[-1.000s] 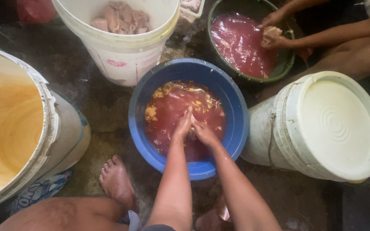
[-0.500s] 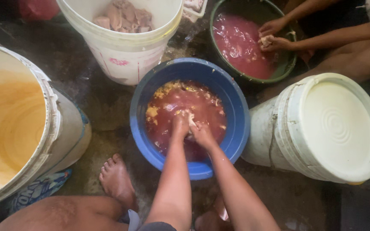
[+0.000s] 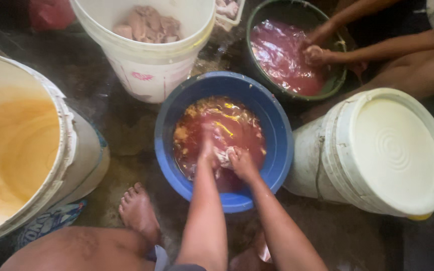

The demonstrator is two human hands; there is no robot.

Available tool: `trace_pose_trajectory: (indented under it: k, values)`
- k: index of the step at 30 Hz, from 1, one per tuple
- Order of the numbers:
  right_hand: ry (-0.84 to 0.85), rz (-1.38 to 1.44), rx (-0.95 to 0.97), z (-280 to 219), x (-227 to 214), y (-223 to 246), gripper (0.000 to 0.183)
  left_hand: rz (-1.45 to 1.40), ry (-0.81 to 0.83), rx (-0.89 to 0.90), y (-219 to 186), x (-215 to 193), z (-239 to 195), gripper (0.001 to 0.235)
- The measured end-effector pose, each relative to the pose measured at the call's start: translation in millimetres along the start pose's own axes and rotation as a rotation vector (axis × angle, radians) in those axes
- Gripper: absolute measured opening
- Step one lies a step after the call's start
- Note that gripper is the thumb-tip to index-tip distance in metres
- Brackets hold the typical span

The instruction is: The person washes pieces of raw meat by hand in a blue basin filled with reddish water. They repeatedly submerge, rub, and squeeze the meat to clean it, while another person works in a separate basin nearby.

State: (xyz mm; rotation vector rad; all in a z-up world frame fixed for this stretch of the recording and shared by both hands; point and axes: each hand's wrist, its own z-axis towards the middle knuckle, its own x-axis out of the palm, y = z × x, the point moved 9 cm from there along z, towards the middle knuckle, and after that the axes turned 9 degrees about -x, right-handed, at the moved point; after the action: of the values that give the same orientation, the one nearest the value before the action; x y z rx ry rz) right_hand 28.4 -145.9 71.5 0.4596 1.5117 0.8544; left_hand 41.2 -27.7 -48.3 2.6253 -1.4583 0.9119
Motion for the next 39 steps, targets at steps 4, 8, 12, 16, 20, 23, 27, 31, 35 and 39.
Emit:
trace_pose_trajectory:
  k: [4, 8, 12, 16, 20, 23, 27, 31, 35, 39]
  values:
    - [-0.006, -0.353, -0.112, -1.3, -8.3, 23.0, 0.024, 0.407, 0.251, -0.106, 45.3, 44.7, 12.1, 0.053]
    - [0.088, -0.328, 0.086, -15.5, -13.6, 39.3, 0.025, 0.425, -0.014, 0.364, 10.0, 16.1, 57.7, 0.029]
    - [0.212, -0.351, 0.155, -18.3, -11.5, 64.7, 0.023, 0.412, -0.247, 0.442, -11.3, -27.5, 84.8, 0.042]
    - [0.193, -0.400, 0.004, -15.4, -17.3, 91.7, 0.022, 0.004, -0.196, 0.322, -11.6, -43.5, 101.6, 0.050]
    - [0.245, -0.337, 0.077, -17.2, -16.5, 91.0, 0.021, 0.125, -0.442, 0.491, -36.3, -66.0, 83.2, 0.047]
    - [0.255, -0.354, 0.039, -17.4, -25.4, 101.5, 0.021, 0.142, -0.519, 0.529, -50.8, -77.3, 69.9, 0.044]
    - [0.195, -0.343, -0.070, -2.5, -65.9, 142.9, 0.019, 0.245, -0.561, 0.571, -71.7, -75.4, 46.7, 0.041]
    - [0.053, -0.319, -0.289, 46.3, -122.8, 235.0, 0.019, 0.608, -0.639, 0.618, -77.2, -49.7, 7.5, 0.038]
    - [-0.078, -0.292, -0.433, 104.4, -179.6, 332.3, 0.028, 0.961, -0.732, 0.574, -75.4, -25.1, -33.0, 0.036]
    - [-0.050, -0.165, -0.580, 143.0, -186.9, 364.8, 0.069, 1.102, -0.806, 0.508, -82.2, -9.8, -57.2, 0.039]
